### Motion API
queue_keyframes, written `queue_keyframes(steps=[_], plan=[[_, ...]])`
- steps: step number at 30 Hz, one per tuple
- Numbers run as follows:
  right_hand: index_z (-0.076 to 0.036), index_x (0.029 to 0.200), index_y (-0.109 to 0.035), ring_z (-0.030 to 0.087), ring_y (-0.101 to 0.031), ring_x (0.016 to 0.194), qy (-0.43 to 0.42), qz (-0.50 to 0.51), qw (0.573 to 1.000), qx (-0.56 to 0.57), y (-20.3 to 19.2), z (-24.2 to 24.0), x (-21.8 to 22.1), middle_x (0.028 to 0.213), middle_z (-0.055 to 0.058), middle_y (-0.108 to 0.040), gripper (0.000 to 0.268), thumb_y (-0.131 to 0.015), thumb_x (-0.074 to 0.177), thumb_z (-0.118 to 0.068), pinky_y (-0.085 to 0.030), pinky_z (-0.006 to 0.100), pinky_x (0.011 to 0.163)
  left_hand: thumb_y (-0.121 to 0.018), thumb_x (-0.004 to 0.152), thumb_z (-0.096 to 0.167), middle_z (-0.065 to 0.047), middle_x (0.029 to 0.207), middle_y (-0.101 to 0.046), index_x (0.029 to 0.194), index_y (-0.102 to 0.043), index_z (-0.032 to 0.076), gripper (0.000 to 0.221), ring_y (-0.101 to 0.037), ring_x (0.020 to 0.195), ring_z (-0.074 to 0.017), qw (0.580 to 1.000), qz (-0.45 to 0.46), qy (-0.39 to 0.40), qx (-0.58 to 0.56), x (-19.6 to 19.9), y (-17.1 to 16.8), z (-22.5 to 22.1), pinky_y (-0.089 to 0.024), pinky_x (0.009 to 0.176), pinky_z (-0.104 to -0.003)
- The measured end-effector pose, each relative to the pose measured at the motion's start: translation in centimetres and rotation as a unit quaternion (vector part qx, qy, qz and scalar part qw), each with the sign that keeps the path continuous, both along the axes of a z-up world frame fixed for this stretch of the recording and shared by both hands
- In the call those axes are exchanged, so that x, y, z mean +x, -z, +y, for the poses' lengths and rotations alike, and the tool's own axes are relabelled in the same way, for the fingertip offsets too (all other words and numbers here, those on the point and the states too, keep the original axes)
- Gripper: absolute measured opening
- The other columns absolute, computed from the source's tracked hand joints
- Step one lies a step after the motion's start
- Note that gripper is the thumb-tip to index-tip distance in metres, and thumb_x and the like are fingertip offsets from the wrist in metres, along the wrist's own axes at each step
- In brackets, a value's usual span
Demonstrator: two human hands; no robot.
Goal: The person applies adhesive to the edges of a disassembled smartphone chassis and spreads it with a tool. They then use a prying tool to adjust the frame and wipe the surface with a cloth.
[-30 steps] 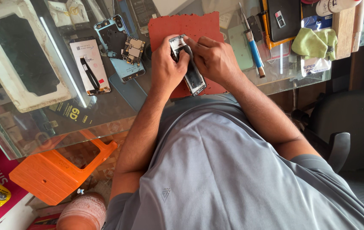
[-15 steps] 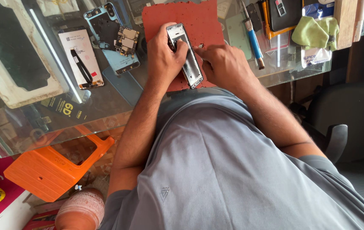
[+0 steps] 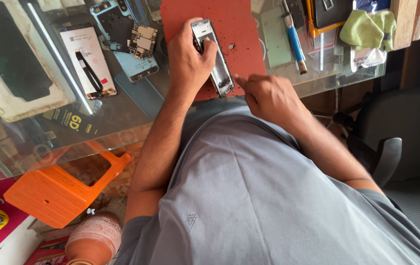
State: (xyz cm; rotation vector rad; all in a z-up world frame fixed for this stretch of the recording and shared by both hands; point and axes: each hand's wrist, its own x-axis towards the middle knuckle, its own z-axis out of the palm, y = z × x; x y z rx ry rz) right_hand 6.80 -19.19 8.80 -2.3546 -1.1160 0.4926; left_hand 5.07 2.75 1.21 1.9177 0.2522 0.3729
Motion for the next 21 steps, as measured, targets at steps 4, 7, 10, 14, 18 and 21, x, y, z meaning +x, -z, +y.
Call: queue_keyframes(steps=[4,7,10,14,18,21], plan=[[-0.004,0.125,-0.074,0.031,-0.065,0.066,0.02,0.031,0.999,-0.006,-0.7,-1.0,-1.3,0.077,0.011,-0.064,0.039,-0.061,0.088,-0.003,-0.051,0.043,0.058,-0.063,0.093,0.001,-0.01,0.088,-0.074,0.12,-0.061,-0.006,0.028,-0.076,0.074,-0.0168,1.0,0.001,-0.002,-0.013,-0.2,-0.1,-0.4,-0.061,0.07,-0.031],[-0.002,0.127,-0.073,0.031,-0.064,0.064,0.041,0.038,0.998,-0.002,-0.7,-0.8,-1.5,0.076,0.012,-0.064,0.04,-0.059,0.09,-0.002,-0.052,0.043,0.058,-0.064,0.094,0.002,-0.01,0.089,-0.074,0.122,-0.061,-0.006,0.029,-0.074,0.074,-0.0166,1.0,-0.027,-0.01,0.006,-0.4,-0.3,-0.5,-0.06,0.07,-0.031],[0.0,0.129,-0.072,0.031,-0.064,0.064,0.048,0.024,0.998,0.011,-0.5,-0.3,-1.7,0.078,0.013,-0.064,0.041,-0.059,0.09,-0.001,-0.052,0.043,0.058,-0.063,0.095,0.002,-0.01,0.089,-0.072,0.125,-0.06,-0.005,0.03,-0.073,0.074,-0.0163,0.999,-0.033,-0.014,0.019,-1.0,-0.6,-0.7,-0.059,0.069,-0.031],[-0.002,0.124,-0.073,0.031,-0.065,0.064,0.032,0.059,0.998,-0.001,-0.7,-1.0,-1.9,0.076,0.013,-0.065,0.038,-0.06,0.088,-0.002,-0.052,0.044,0.059,-0.062,0.098,0.001,-0.011,0.095,-0.071,0.13,-0.058,-0.004,0.033,-0.071,0.074,-0.0174,0.997,-0.051,-0.031,0.048,-1.8,-1.4,-1.3,-0.057,0.068,-0.031],[-0.004,0.115,-0.076,0.033,-0.065,0.068,0.03,0.106,0.994,0.016,-0.3,-1.4,-2.3,0.075,0.014,-0.066,0.027,-0.062,0.091,-0.004,-0.052,0.045,0.063,-0.061,0.096,0.001,-0.011,0.095,-0.071,0.133,-0.058,-0.005,0.037,-0.065,0.066,-0.0152,0.998,-0.025,-0.037,0.041,-2.3,-2.3,-2.2,-0.052,0.058,-0.03],[-0.004,0.109,-0.077,0.032,-0.067,0.069,0.008,0.125,0.991,0.052,0.0,-1.5,-2.7,0.079,0.014,-0.069,0.026,-0.064,0.087,-0.004,-0.054,0.044,0.066,-0.062,0.101,0.001,-0.013,0.111,-0.071,0.138,-0.054,-0.003,0.038,-0.07,0.085,-0.0145,0.991,-0.092,-0.029,0.089,-2.5,-2.1,-2.3,-0.057,0.071,-0.029]])
